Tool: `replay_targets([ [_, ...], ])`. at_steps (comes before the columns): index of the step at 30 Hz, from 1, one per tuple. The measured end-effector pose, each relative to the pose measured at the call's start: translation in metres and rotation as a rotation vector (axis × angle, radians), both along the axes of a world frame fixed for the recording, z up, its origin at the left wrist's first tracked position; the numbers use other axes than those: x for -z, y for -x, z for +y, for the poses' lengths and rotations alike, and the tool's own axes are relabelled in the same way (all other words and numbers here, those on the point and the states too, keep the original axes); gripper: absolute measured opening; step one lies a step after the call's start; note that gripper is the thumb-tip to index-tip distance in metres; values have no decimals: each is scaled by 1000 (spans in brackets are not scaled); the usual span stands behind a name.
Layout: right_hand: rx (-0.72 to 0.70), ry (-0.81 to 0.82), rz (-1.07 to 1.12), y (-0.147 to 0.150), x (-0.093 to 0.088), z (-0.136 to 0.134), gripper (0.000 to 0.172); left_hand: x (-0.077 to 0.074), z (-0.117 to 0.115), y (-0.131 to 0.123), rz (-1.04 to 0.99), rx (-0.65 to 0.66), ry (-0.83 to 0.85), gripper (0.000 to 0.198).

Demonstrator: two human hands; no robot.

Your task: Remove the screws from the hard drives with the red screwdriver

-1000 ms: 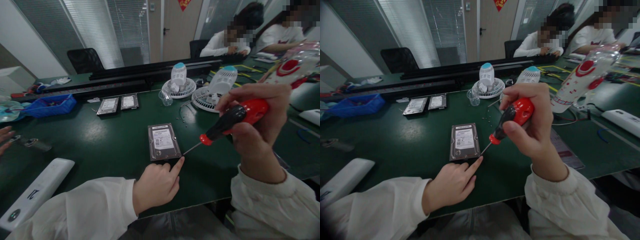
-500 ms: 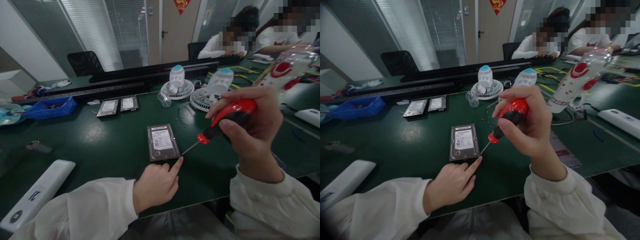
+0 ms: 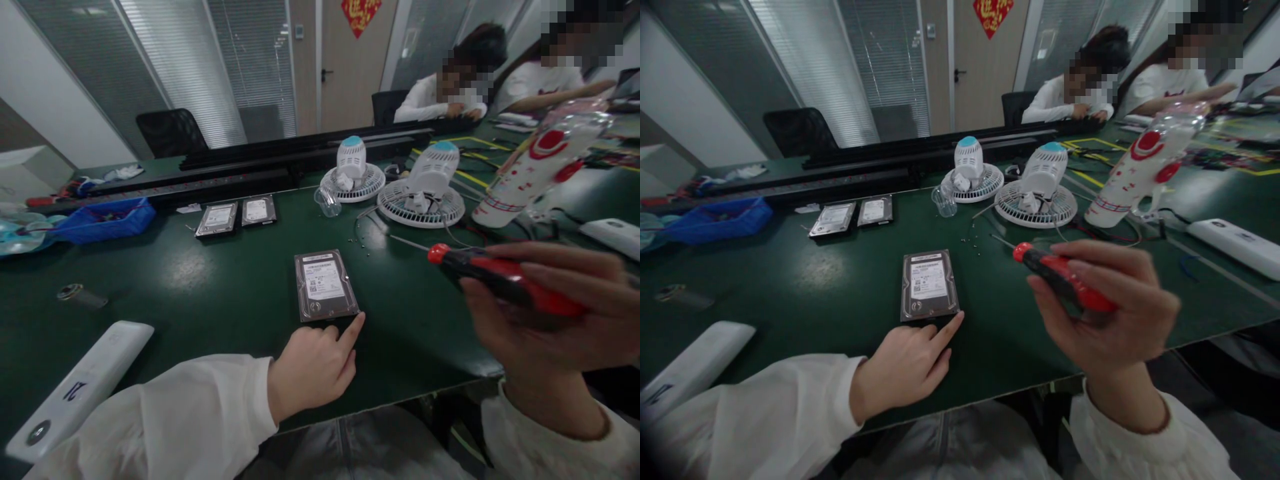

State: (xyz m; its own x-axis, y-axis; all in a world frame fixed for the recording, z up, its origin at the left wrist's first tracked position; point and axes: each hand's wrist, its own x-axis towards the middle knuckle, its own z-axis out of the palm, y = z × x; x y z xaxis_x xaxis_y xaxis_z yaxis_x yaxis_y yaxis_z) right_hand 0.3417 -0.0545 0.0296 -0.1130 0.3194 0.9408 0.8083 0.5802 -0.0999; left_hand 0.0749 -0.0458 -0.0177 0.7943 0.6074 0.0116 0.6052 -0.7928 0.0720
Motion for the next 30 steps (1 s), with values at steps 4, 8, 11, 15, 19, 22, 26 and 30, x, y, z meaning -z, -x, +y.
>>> replay_targets([
  [4,62,61,-389,6,28,-18,40,1,-1,1,-12,-1,-26,62],
  [8,76,242,-582,11,43,-30,22,1,-1,1,-5,-4,-33,61],
  [11,47,397,-646,12,45,-32,13,0,-1,0,6,-7,-32,61],
  [15,-95,575,-610,11,43,-33,34,0,-1,0,10,-13,-33,61],
  [19,-148,626,-551,8,36,-31,33,1,-1,0,4,-16,-38,62],
  [22,-171,619,-445,12,25,-23,20,1,-1,0,0,-9,-28,62],
  [26,-173,724,-373,32,10,-4,5,0,-1,-1,20,-16,-6,60],
  [30,-3,875,-549,56,6,16,14,0,0,0,-12,-7,5,58],
])
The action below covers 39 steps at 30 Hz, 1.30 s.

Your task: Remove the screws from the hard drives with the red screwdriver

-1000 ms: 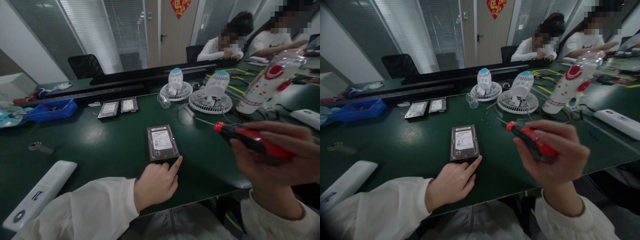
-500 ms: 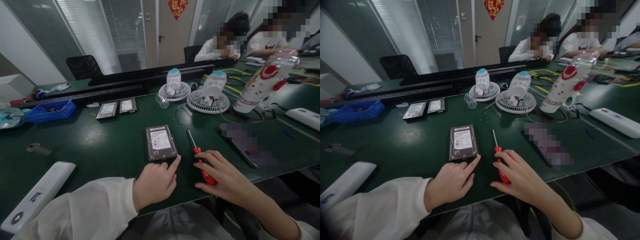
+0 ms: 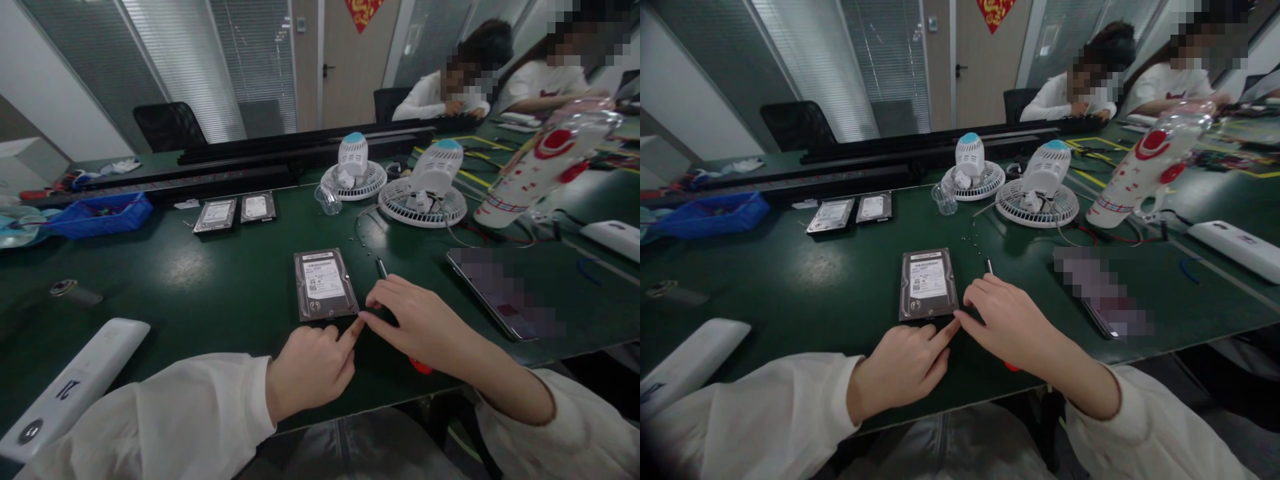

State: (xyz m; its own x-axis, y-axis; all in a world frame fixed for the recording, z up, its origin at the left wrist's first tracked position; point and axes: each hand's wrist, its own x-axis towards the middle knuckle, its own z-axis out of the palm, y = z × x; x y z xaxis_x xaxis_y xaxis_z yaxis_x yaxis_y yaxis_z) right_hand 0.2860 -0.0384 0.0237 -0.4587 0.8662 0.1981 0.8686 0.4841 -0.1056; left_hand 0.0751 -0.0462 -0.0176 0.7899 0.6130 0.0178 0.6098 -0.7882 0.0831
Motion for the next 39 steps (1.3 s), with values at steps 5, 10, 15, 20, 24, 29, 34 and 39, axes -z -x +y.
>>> replay_targets([
  [5,-21,21,-201,14,4,10,24,0,1,1,-45,8,1,55],
  [10,-99,12,-253,16,5,10,20,2,1,1,-72,19,2,52],
  [15,-146,7,-304,18,6,11,15,2,1,1,-77,20,5,46],
  [20,-210,-5,-385,22,2,13,11,1,2,1,-62,27,17,43],
  [24,-274,-25,-440,22,-5,18,15,1,2,1,-72,34,22,44],
  [29,-380,-72,-487,21,-4,18,22,1,2,2,-66,34,27,44],
  [34,-476,-129,-462,11,-11,23,25,1,2,2,-63,30,21,49],
  [39,-203,26,-273,-23,-28,74,20,1,1,2,-38,15,-5,59],
])
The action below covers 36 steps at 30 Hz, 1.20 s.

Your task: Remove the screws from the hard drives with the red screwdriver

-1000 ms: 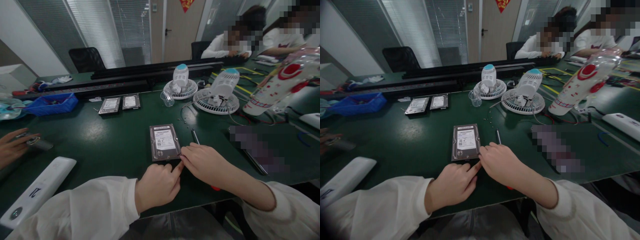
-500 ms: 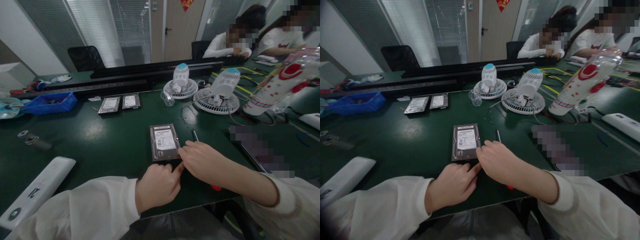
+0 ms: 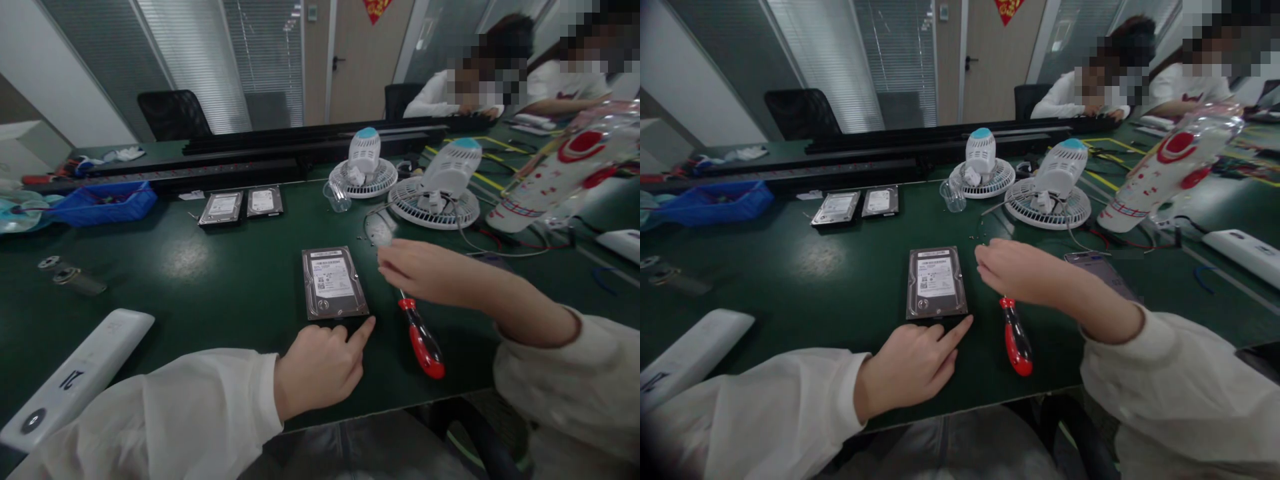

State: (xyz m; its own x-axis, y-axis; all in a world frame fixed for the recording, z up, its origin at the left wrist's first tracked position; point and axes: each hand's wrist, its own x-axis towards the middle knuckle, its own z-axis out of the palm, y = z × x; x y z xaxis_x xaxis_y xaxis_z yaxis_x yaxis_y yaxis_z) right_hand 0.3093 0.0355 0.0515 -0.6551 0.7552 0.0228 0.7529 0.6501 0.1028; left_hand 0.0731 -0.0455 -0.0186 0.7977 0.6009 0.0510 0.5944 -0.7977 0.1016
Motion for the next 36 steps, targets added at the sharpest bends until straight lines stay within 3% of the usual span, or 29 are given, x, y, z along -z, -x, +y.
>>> replay_targets([
  [3,70,56,-47,-22,3,41,33,0,-1,0,2,-7,-2,59],
  [6,84,152,-89,-33,14,64,36,-1,-1,0,4,-7,-8,59],
  [10,81,162,-83,-37,24,69,37,-1,0,-1,5,-4,-12,59],
  [14,73,75,-52,-45,20,65,33,0,0,0,-6,-3,-7,59],
  [18,24,-122,40,-53,9,31,19,2,-1,1,-13,-4,-21,59],
  [20,-13,-210,78,-55,10,-2,27,3,-2,1,-23,7,-32,59],
  [24,-227,-380,-17,-53,28,-71,68,3,-2,2,-95,78,-118,54],
  [26,-319,-394,-95,-51,38,-93,71,2,-3,3,-132,116,-181,49],
  [30,-411,-392,-158,-45,44,-107,51,-5,-3,5,-157,167,-284,42],
  [36,-432,-571,-14,-49,23,-95,32,-8,2,5,-132,150,-391,43],
])
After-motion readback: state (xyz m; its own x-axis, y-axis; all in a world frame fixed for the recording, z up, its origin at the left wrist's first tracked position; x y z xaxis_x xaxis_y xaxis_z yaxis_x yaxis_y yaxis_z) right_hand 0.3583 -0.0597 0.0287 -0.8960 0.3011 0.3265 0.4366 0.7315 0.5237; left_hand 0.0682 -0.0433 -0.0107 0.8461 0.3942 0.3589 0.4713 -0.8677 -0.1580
